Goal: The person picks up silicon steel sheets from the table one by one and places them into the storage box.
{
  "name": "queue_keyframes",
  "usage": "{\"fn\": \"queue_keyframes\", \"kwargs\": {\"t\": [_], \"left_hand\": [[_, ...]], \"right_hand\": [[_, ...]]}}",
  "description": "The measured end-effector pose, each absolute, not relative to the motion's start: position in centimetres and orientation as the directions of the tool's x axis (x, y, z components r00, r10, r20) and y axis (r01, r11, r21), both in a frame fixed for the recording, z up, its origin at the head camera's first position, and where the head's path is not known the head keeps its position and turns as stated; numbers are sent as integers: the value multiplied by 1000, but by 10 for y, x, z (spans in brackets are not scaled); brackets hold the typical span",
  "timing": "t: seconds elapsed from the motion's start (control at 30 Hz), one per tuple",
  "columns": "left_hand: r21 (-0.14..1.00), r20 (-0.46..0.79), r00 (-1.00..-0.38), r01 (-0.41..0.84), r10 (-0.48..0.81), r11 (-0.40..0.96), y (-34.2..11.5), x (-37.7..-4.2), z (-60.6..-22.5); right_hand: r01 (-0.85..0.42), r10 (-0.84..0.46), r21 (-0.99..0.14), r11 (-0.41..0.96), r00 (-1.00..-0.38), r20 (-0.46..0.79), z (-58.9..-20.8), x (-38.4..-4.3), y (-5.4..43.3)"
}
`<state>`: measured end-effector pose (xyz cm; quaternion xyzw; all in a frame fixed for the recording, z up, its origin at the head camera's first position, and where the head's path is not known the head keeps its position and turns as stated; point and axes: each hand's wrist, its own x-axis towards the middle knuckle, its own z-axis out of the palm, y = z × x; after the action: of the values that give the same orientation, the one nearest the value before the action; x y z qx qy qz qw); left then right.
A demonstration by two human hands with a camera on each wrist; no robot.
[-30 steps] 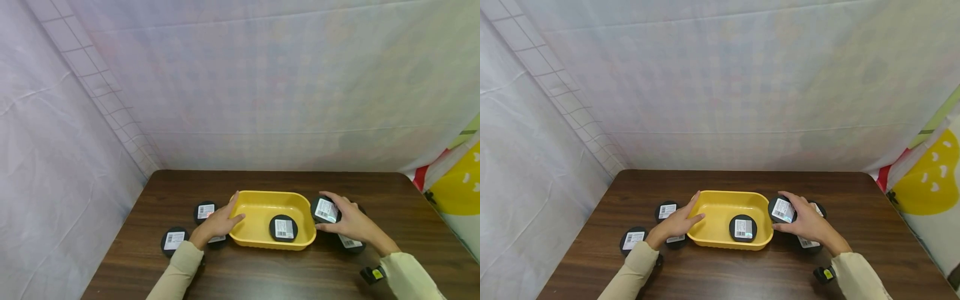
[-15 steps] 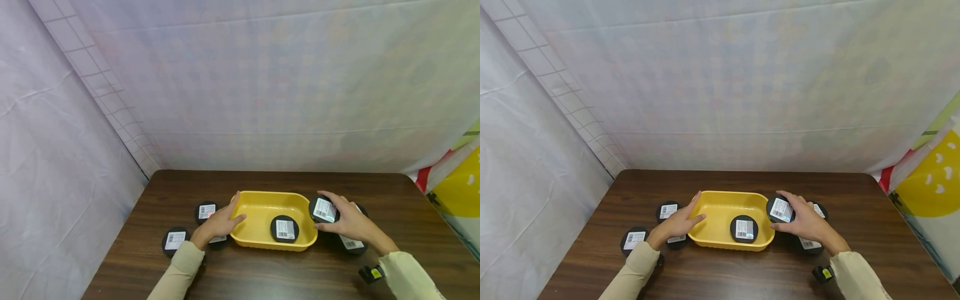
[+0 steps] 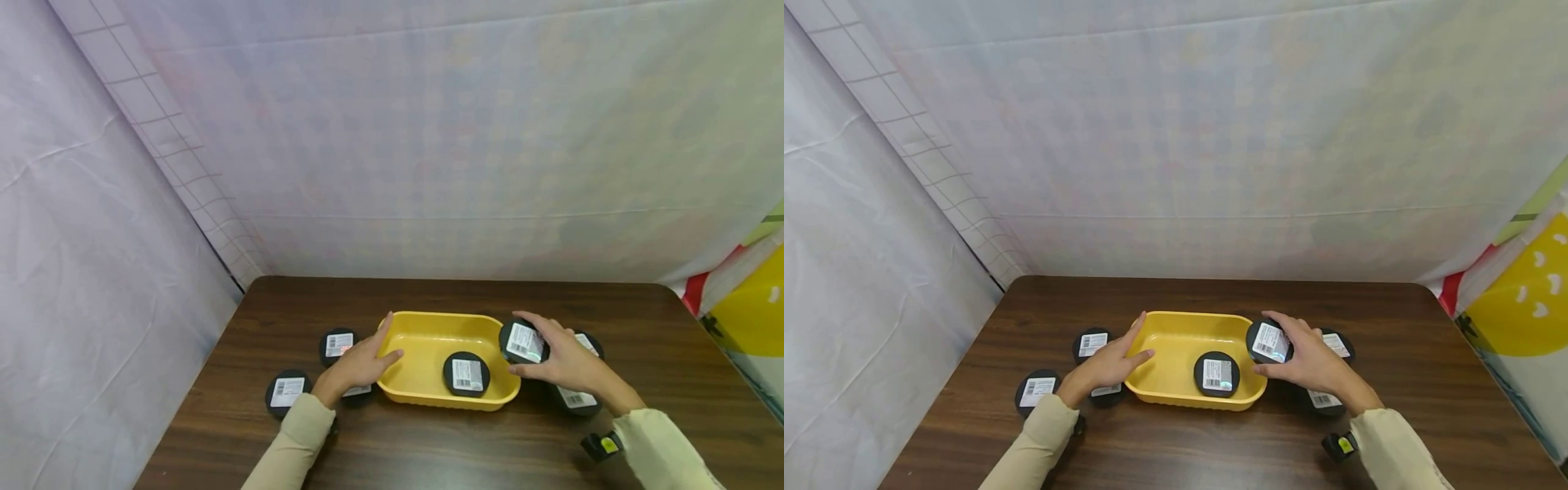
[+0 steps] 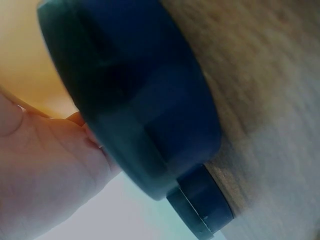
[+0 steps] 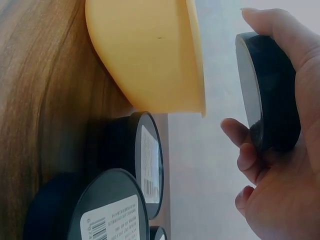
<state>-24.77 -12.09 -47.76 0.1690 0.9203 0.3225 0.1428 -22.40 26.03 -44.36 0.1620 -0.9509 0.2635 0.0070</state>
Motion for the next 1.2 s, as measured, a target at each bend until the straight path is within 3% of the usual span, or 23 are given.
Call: {"fn": "queue_keyframes", "kwargs": {"t": [1.2], "left_hand": [[638, -169, -907, 199, 387, 744, -120, -249, -479]], "right_hand": [[-353, -345, -514, 782, -931, 115, -448, -234, 239]]}}
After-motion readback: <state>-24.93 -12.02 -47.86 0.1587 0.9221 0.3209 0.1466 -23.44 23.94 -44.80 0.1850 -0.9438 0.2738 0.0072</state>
